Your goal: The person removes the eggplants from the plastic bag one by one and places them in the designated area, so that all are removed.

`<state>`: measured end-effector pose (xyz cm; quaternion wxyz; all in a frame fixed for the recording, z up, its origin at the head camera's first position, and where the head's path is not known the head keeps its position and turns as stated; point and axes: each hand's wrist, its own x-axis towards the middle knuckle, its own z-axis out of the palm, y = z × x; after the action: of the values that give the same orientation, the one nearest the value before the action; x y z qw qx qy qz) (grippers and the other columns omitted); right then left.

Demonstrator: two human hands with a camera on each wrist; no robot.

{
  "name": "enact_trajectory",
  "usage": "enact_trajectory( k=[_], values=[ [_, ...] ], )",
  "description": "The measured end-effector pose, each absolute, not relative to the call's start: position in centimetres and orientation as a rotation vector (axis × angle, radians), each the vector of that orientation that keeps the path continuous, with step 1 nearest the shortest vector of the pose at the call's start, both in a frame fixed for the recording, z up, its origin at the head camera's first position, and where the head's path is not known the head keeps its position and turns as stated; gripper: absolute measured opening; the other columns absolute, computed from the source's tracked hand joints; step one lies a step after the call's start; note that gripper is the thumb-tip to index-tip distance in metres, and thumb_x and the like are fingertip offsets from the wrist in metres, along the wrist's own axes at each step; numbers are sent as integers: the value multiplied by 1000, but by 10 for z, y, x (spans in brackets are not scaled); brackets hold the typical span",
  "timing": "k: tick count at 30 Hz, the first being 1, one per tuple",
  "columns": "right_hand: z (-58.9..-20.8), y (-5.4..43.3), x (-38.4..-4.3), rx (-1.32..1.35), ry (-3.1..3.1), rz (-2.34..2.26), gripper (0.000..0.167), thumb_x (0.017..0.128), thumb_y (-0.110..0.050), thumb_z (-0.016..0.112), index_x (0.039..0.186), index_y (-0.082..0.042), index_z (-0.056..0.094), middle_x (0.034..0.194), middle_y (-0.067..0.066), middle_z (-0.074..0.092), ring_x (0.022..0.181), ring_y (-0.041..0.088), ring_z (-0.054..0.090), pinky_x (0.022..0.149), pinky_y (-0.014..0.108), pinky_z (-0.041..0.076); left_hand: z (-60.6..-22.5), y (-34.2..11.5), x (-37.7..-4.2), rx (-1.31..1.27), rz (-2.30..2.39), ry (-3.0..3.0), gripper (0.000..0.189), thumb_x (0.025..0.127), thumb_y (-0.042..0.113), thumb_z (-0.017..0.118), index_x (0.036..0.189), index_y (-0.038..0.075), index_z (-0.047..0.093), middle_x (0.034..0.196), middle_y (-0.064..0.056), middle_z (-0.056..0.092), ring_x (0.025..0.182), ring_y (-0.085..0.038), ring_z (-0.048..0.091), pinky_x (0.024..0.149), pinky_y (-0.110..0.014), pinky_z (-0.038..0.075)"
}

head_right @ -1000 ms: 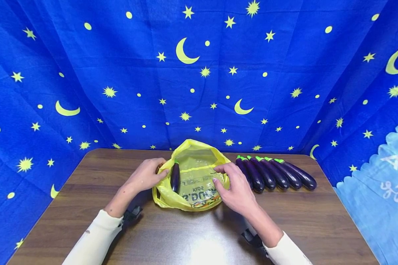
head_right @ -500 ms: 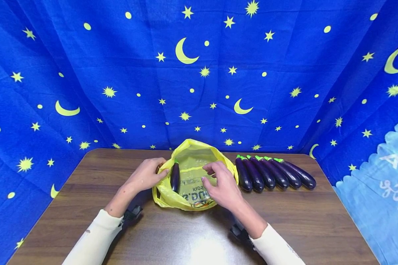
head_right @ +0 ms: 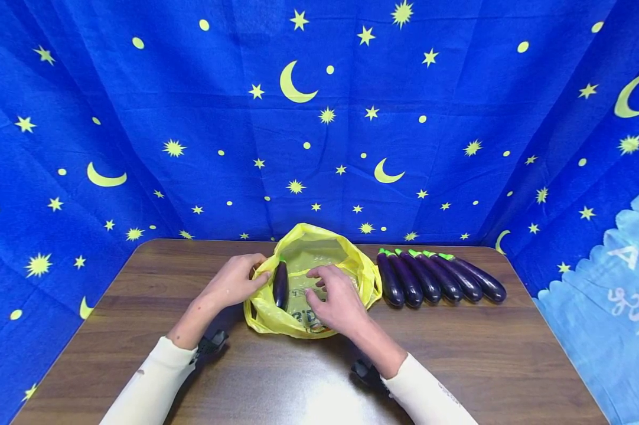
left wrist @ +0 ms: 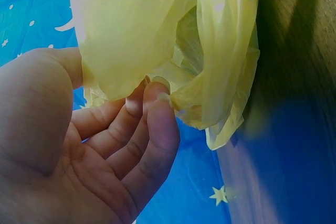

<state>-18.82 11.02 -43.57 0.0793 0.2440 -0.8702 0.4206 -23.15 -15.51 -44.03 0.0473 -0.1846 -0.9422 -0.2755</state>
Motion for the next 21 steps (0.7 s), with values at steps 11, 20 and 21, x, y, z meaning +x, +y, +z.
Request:
enact_trajectory(
  k=[11, 20, 21],
  values=[
    [-442, 91, -193, 706, -2656, 1208, 28, 90, -9, 77, 117, -2, 71, 113, 16, 73, 93, 29, 74, 82, 46, 60, -439, -154, -231, -577, -840, -2854, 10, 94, 17, 74, 100, 10, 71, 83, 1, 64, 73, -16, 56, 64, -34, 46],
    [-450, 75, -197, 684, -2666, 1251, 28, 89, -9, 77, 116, -1, 70, 114, 18, 72, 90, 26, 73, 82, 41, 59, -440, -155, -231, -582, -859, -2849, 9, 94, 17, 74, 99, 11, 71, 81, 1, 63, 72, -15, 55, 63, -34, 45],
    [-450, 73, -197, 675, -2673, 1252, 29, 89, -9, 77, 115, -1, 70, 114, 18, 72, 90, 26, 73, 82, 41, 59, -440, -155, -231, -582, -859, -2848, 9, 93, 17, 74, 99, 11, 71, 81, 1, 63, 71, -15, 55, 63, -34, 45]
  ],
)
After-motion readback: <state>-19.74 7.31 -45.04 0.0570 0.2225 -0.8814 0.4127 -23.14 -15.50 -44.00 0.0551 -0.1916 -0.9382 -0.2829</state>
